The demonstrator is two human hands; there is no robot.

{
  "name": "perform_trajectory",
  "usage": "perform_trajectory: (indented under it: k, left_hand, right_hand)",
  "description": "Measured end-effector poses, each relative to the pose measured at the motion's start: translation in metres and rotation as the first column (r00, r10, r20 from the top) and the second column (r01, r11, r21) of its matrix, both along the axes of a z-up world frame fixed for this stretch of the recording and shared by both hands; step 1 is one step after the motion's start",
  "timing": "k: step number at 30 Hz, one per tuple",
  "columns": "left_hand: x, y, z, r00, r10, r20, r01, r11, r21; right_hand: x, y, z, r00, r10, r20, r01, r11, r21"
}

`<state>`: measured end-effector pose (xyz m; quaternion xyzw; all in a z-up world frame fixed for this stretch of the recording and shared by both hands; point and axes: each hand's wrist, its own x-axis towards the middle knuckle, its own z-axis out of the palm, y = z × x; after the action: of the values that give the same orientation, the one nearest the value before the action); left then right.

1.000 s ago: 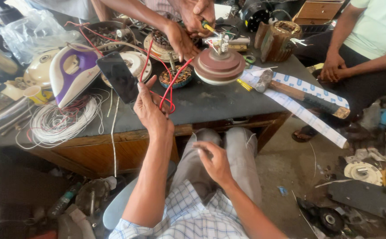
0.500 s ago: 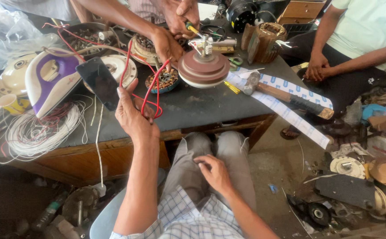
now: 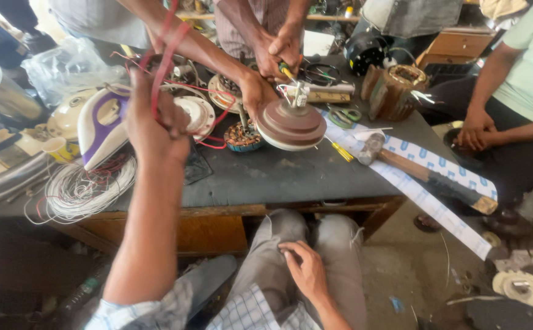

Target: The person uses a screwdriver to adjust and tighten wires on a small motor component. They rotate the component to access different sides and continue securing the connections.

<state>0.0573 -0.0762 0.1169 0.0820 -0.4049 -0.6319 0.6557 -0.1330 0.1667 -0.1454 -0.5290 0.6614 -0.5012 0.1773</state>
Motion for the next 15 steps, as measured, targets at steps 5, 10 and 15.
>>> perform_trajectory:
  k: [5, 10, 15]
  left_hand:
    - [0.040, -0.075, 0.044, 0.999, -0.039, 0.008, 0.040, 0.998, -0.051]
    - [0.074, -0.148, 0.070, 0.985, -0.091, -0.147, 0.087, 0.996, -0.035]
    - [0.094, -0.202, 0.079, 0.980, -0.055, -0.190, 0.047, 0.998, -0.046]
  right_hand:
    - [-0.002, 0.001, -0.003, 0.998, 0.028, 0.056, -0.027, 0.999, -0.021]
    - [-0.006, 0.000, -0.008, 1.000, -0.008, 0.009, 0.008, 1.000, 0.026]
    - [-0.005, -0.002, -0.009, 0.991, 0.036, 0.133, -0.041, 0.998, 0.039]
